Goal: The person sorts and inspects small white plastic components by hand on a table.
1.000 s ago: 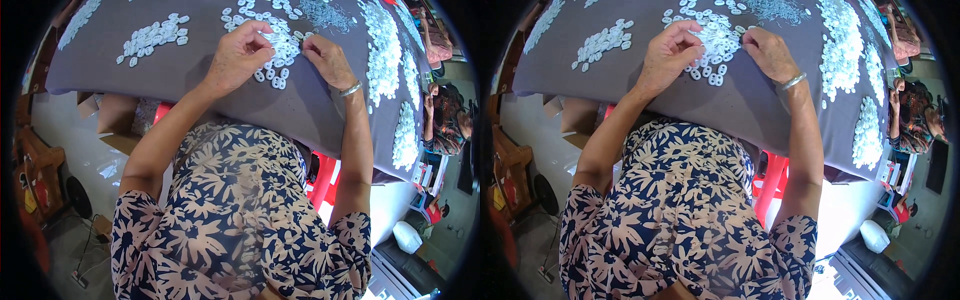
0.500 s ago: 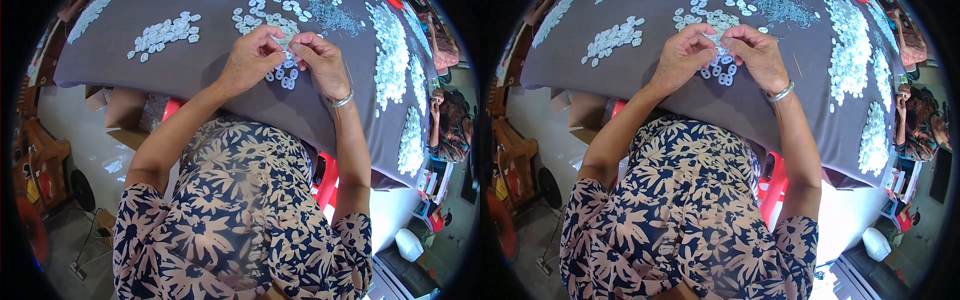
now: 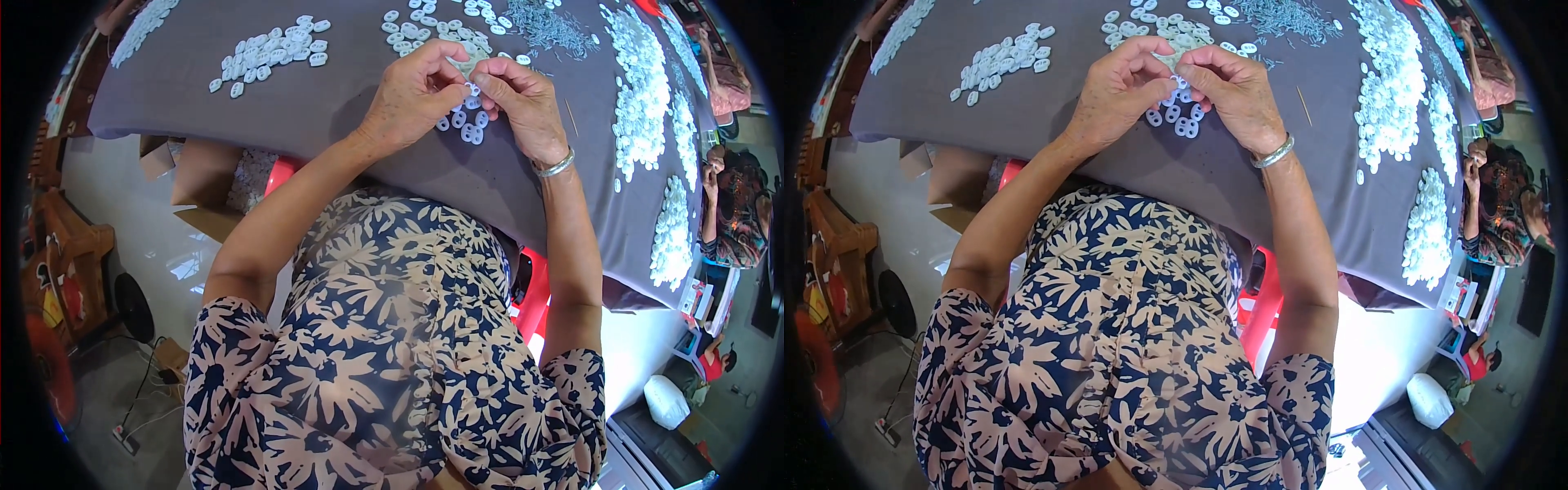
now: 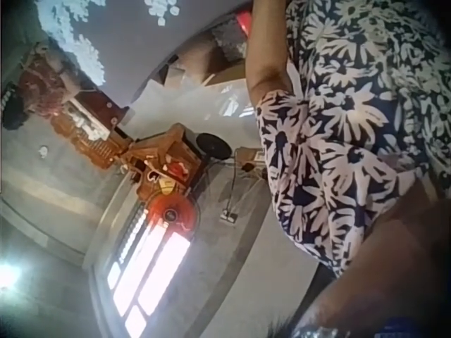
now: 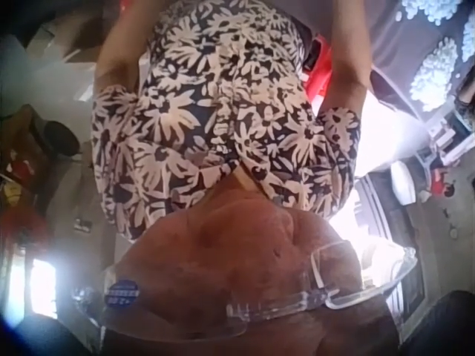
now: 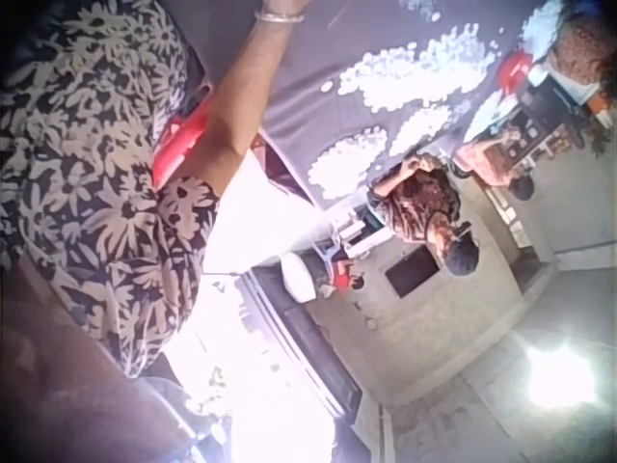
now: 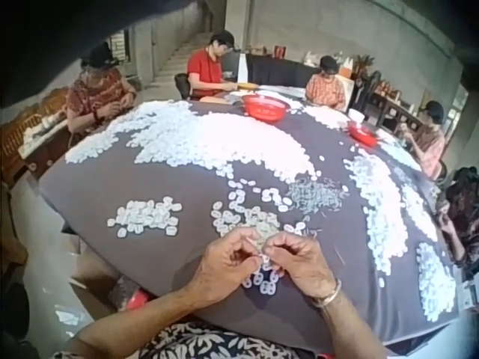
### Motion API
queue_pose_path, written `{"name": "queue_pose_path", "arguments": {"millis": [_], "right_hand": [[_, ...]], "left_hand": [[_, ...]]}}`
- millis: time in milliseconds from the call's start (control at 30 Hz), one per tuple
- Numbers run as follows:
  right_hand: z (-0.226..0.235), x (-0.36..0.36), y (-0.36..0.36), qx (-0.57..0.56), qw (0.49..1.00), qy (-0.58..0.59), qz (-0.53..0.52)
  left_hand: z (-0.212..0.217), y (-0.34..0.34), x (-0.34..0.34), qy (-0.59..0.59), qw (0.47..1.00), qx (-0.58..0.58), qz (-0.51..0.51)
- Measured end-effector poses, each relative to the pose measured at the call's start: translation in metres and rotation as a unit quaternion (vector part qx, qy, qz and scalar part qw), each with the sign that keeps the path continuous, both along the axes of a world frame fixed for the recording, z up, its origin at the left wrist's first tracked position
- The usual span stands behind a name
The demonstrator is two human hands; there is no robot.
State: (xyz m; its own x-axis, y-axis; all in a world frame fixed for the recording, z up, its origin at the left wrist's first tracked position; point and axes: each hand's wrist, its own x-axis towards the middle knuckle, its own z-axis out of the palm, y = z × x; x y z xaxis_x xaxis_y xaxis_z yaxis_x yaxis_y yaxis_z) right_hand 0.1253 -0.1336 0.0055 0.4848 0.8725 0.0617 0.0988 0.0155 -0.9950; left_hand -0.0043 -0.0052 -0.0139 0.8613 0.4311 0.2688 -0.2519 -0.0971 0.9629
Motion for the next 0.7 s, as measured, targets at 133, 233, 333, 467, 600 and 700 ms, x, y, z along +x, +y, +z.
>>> {"name": "queue_pose_path", "arguments": {"millis": [133, 233, 333, 467, 600, 700], "right_hand": [[0.001, -0.002, -0.001, -0.002, 1.000, -0.022, -0.008], [0.001, -0.003, 0.000, 0.009, 0.999, -0.039, -0.004], [0.001, -0.005, 0.002, 0.004, 0.998, -0.061, -0.008], [-0.003, -0.006, 0.003, 0.008, 0.996, -0.086, -0.011], [-0.007, -0.011, 0.007, 0.010, 0.991, -0.126, -0.034], [-0.008, -0.018, 0.008, 0.002, 0.990, -0.129, -0.058]], "left_hand": [[0.000, -0.002, 0.000, -0.010, 1.000, 0.002, 0.012], [0.001, -0.004, -0.002, 0.003, 1.000, 0.001, 0.016], [0.000, -0.005, -0.002, 0.004, 0.999, 0.004, 0.036], [-0.001, -0.006, -0.001, 0.012, 0.999, -0.005, 0.043], [-0.007, -0.007, 0.002, -0.002, 0.998, -0.019, 0.057], [-0.011, -0.007, 0.004, -0.015, 0.997, -0.027, 0.071]]}}
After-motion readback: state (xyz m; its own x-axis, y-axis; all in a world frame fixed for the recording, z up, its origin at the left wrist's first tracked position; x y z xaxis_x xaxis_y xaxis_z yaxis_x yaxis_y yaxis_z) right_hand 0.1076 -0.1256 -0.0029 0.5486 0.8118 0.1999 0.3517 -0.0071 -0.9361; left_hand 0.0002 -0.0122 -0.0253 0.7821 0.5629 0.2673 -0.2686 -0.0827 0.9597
